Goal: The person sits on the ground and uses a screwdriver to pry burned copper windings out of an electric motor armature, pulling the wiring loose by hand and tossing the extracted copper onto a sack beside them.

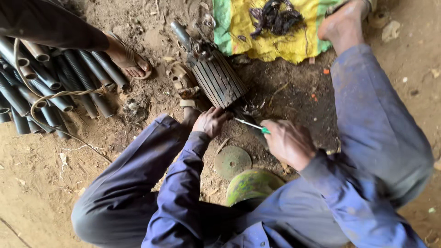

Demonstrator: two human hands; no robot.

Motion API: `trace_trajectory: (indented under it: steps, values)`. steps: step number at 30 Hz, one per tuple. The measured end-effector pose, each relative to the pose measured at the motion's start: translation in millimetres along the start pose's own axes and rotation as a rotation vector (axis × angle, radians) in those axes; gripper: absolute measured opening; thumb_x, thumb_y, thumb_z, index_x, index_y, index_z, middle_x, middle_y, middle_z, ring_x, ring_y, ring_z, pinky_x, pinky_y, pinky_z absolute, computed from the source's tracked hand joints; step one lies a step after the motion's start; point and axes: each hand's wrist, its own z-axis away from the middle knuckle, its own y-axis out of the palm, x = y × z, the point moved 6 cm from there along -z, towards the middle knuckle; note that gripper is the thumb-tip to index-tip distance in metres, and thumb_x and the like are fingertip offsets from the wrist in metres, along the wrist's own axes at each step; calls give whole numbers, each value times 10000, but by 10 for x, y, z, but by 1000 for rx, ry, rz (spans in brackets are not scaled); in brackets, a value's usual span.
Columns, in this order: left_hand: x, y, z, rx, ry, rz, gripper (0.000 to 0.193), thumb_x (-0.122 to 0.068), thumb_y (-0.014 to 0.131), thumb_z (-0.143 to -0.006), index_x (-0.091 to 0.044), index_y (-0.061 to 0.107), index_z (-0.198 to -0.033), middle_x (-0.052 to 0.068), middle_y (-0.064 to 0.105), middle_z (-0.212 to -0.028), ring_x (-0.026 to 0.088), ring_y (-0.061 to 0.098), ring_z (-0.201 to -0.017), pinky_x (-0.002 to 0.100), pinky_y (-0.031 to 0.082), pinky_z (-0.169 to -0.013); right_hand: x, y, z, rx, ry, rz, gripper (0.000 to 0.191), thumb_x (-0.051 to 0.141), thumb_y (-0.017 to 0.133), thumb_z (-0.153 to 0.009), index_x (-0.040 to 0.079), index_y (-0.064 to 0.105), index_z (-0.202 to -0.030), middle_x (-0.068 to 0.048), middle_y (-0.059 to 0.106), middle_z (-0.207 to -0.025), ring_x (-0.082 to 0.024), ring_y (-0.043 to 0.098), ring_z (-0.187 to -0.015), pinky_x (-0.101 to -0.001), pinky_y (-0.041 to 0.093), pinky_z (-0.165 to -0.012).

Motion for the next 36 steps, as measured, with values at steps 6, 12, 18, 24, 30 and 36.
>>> trace_trajectory:
  steps: [6,12,18,24,30,36]
  values:
    - [63,17,64,-230,-183,186,375,-2,624,-869,-188,758,-1165,61,701,-1014,282,686,-968,414,607,-775,-163,685,74,48,256,-127,309,246,579,-989,169,690,-1266,-139,785,-900,-292,732,-669,-448,567,-631]
    - [133,-54,54,-269,-275,414,238,-23,654,-895,-144,797,-1041,85,712,-953,304,714,-823,408,596,-718,-251,1052,-23,126,347,-248,340,259,541,-1017,156,649,-1323,-117,780,-908,-313,738,-679,-455,575,-616]
    - [209,54,-12,-262,-276,400,210,-40,677,-905,-154,808,-1022,74,726,-958,275,720,-823,385,604,-716,-324,1061,-124,11,282,-218,309,276,586,-971,166,724,-1224,-124,766,-925,-306,729,-721,-441,561,-649]
    - [264,194,-32,-231,-311,398,216,-51,660,-936,-185,815,-1005,54,740,-979,240,723,-827,368,610,-713,-259,965,-154,-60,157,-219,294,269,609,-955,158,745,-1192,-116,760,-870,-247,687,-651,-389,536,-598]
    - [255,139,-46,-234,-321,405,213,-49,679,-908,-182,811,-1010,75,729,-960,276,716,-850,397,591,-730,-358,1030,-150,83,321,-211,311,272,566,-993,190,717,-1252,-96,770,-839,-216,660,-600,-400,507,-543]
    - [224,90,-26,-258,-323,424,213,-41,697,-871,-172,810,-995,78,725,-964,296,714,-876,408,587,-746,-472,1278,-312,77,314,-270,334,266,562,-998,154,688,-1286,-98,768,-945,-223,685,-630,-393,542,-556]
